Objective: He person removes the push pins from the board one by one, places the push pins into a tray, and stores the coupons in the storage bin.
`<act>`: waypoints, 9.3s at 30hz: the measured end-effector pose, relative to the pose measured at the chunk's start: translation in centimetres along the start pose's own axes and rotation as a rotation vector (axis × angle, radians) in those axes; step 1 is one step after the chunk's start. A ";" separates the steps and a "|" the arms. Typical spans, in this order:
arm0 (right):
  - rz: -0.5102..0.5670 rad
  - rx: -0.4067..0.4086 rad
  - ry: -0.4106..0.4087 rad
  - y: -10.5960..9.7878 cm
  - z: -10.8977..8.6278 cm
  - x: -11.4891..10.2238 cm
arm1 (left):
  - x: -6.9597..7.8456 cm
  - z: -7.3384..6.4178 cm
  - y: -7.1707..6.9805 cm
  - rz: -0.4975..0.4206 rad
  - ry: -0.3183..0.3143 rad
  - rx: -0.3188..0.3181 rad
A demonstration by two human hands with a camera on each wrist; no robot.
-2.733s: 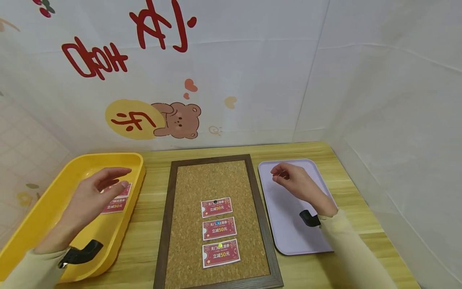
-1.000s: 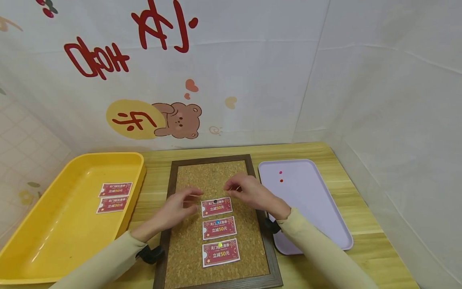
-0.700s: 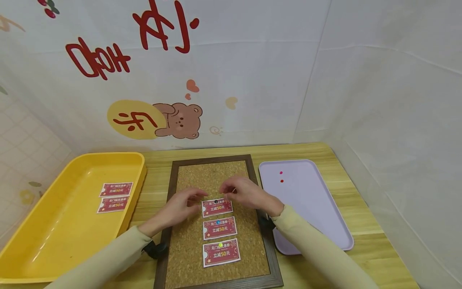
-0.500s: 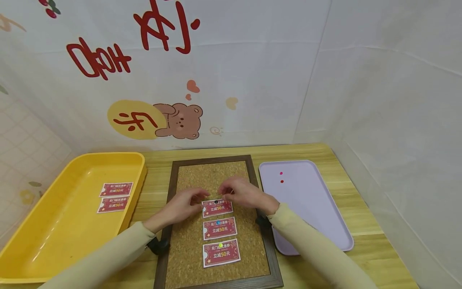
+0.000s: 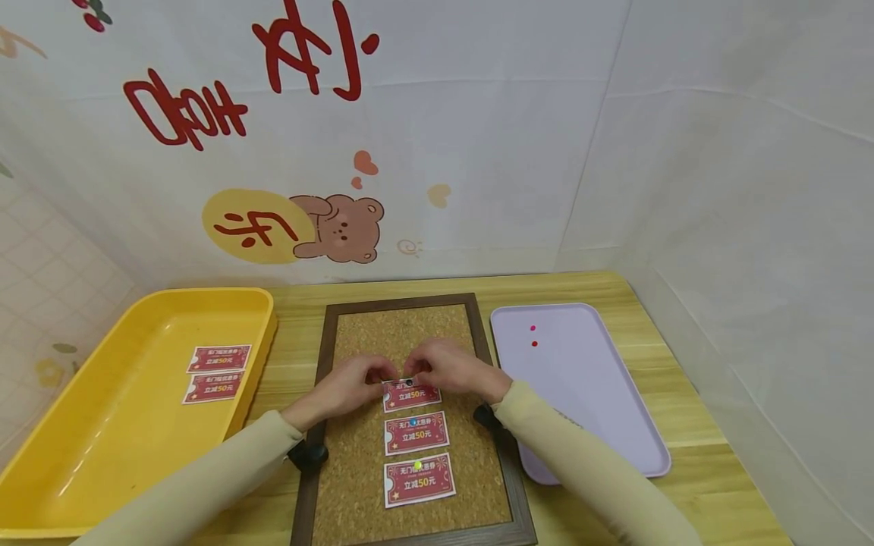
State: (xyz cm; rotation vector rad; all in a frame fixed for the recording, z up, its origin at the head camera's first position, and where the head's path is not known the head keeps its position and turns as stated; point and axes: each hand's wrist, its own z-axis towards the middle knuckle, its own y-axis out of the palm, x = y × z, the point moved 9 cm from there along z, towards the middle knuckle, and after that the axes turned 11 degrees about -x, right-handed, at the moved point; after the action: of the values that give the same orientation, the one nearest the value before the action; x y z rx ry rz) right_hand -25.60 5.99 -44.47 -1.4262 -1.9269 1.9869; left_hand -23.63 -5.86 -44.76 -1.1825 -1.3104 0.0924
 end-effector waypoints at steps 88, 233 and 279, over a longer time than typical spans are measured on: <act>0.099 -0.106 -0.001 1.0 1.4 0.8 | -0.9 0.3 0.2 -0.068 -0.013 0.012; 0.283 0.377 0.024 -9.6 -10.7 0.0 | 2.8 -7.1 -11.5 -0.163 -0.037 0.329; 0.261 0.481 0.063 -11.0 -16.6 4.4 | -7.2 -19.9 -17.7 -0.145 -0.192 0.472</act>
State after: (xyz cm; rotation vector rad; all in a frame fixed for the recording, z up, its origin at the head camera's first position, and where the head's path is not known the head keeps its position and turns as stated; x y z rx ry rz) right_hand -24.22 23.99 -35.05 -1.6267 -1.1637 2.2665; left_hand -20.36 -30.76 -33.43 -0.6871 -1.4386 0.3959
